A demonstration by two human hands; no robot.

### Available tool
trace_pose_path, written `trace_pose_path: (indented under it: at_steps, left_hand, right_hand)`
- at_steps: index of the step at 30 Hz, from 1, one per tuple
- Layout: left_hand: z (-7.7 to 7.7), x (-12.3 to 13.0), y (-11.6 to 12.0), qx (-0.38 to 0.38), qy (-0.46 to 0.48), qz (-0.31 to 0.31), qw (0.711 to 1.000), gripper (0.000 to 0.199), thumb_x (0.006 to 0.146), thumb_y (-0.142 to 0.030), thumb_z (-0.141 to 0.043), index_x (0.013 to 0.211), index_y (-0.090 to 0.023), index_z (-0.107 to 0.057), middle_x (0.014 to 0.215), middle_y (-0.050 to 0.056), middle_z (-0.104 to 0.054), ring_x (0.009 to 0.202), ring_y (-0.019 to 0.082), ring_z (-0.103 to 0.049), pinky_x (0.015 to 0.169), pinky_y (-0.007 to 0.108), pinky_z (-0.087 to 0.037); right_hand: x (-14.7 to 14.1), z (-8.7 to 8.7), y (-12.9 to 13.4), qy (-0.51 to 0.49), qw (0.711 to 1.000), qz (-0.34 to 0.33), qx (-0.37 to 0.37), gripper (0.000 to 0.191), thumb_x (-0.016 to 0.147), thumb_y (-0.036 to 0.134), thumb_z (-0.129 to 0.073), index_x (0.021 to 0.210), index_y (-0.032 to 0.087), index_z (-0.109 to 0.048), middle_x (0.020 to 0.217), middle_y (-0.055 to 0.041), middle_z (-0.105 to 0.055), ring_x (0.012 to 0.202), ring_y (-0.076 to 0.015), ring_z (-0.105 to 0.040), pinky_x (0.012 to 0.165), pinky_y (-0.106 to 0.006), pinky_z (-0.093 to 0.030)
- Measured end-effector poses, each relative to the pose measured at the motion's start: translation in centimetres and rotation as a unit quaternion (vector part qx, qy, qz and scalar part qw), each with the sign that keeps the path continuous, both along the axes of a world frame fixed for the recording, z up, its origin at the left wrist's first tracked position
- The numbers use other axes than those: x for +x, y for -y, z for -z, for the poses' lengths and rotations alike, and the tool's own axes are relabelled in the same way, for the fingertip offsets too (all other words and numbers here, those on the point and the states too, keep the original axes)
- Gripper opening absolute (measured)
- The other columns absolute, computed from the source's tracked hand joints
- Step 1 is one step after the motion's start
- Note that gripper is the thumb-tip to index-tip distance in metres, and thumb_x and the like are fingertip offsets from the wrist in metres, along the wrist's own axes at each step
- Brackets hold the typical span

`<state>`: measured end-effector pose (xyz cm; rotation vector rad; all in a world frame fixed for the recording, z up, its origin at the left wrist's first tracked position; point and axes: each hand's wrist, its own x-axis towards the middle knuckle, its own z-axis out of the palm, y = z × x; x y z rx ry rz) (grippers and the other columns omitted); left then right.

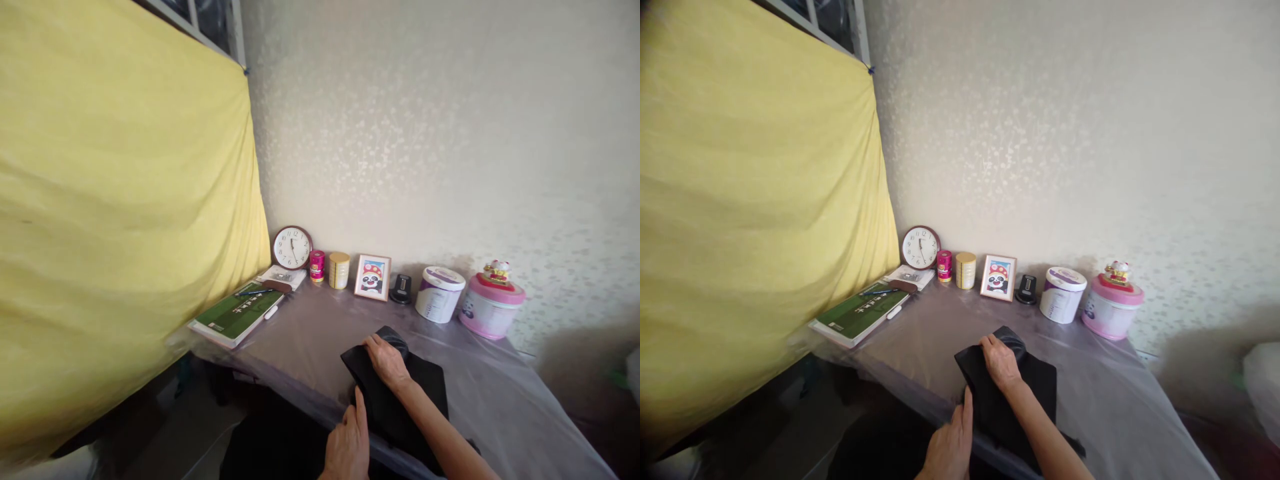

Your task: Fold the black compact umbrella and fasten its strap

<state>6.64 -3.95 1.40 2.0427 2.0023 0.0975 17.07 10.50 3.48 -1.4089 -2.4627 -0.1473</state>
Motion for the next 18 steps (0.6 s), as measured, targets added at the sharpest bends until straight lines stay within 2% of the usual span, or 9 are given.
trace_pose_path:
  at_steps: [4,10,12,15,18]
  left_hand:
    - [0.2,-0.7,0.2,-0.009,0.026,0.011,1.000,0.077,0.070,-0.007,-0.042,0.139,-0.018,-0.010,0.121,0.014,-0.049,0.093,0.025,-0.056,0.080,0.034,-0.045]
    - [-1.5,-2.2,-0.3,0.012,0.044,0.045,0.998,0.088,0.072,-0.021,-0.051,0.136,-0.033,0.008,0.130,0.012,-0.039,0.099,0.026,-0.054,0.082,0.036,-0.042]
    - [-1.7,-2.3,-1.0,-0.010,0.056,0.061,0.996,0.088,0.072,-0.023,-0.053,0.136,-0.032,0.007,0.121,0.012,-0.048,0.095,0.026,-0.057,0.081,0.036,-0.043]
    - [-1.2,-2.2,-2.0,-0.047,0.096,0.081,0.991,0.085,0.074,-0.021,-0.050,0.137,-0.028,0.006,0.099,0.008,-0.061,0.088,0.022,-0.060,0.077,0.032,-0.044]
    - [0.0,-1.8,-2.4,-0.025,0.082,0.077,0.993,0.082,0.075,-0.015,-0.046,0.137,-0.023,0.007,0.093,0.009,-0.064,0.085,0.022,-0.061,0.074,0.032,-0.045]
  right_hand:
    - [0.0,0.8,-0.2,0.012,1.000,-0.006,0.013,0.023,0.090,0.016,-0.031,0.093,0.020,-0.054,0.090,-0.0049,-0.059,0.085,-0.0137,-0.057,0.074,-0.021,-0.043]
    - [-0.4,0.8,0.1,0.030,0.999,-0.004,0.016,0.025,0.091,0.019,-0.030,0.093,0.020,-0.054,0.091,-0.0053,-0.058,0.086,-0.0145,-0.056,0.073,-0.022,-0.043]
    - [-0.6,0.7,0.1,0.037,0.999,-0.007,0.015,0.025,0.091,0.019,-0.029,0.093,0.020,-0.054,0.090,-0.0053,-0.058,0.085,-0.0149,-0.056,0.072,-0.022,-0.043]
    - [-0.8,0.6,-0.2,0.043,0.999,-0.018,0.014,0.025,0.091,0.018,-0.030,0.092,0.020,-0.055,0.090,-0.0049,-0.059,0.084,-0.0148,-0.057,0.070,-0.022,-0.043]
    - [-0.9,0.4,-0.6,0.044,0.999,-0.024,0.007,0.025,0.091,0.018,-0.031,0.090,0.020,-0.056,0.090,-0.0049,-0.060,0.082,-0.0149,-0.058,0.069,-0.022,-0.043]
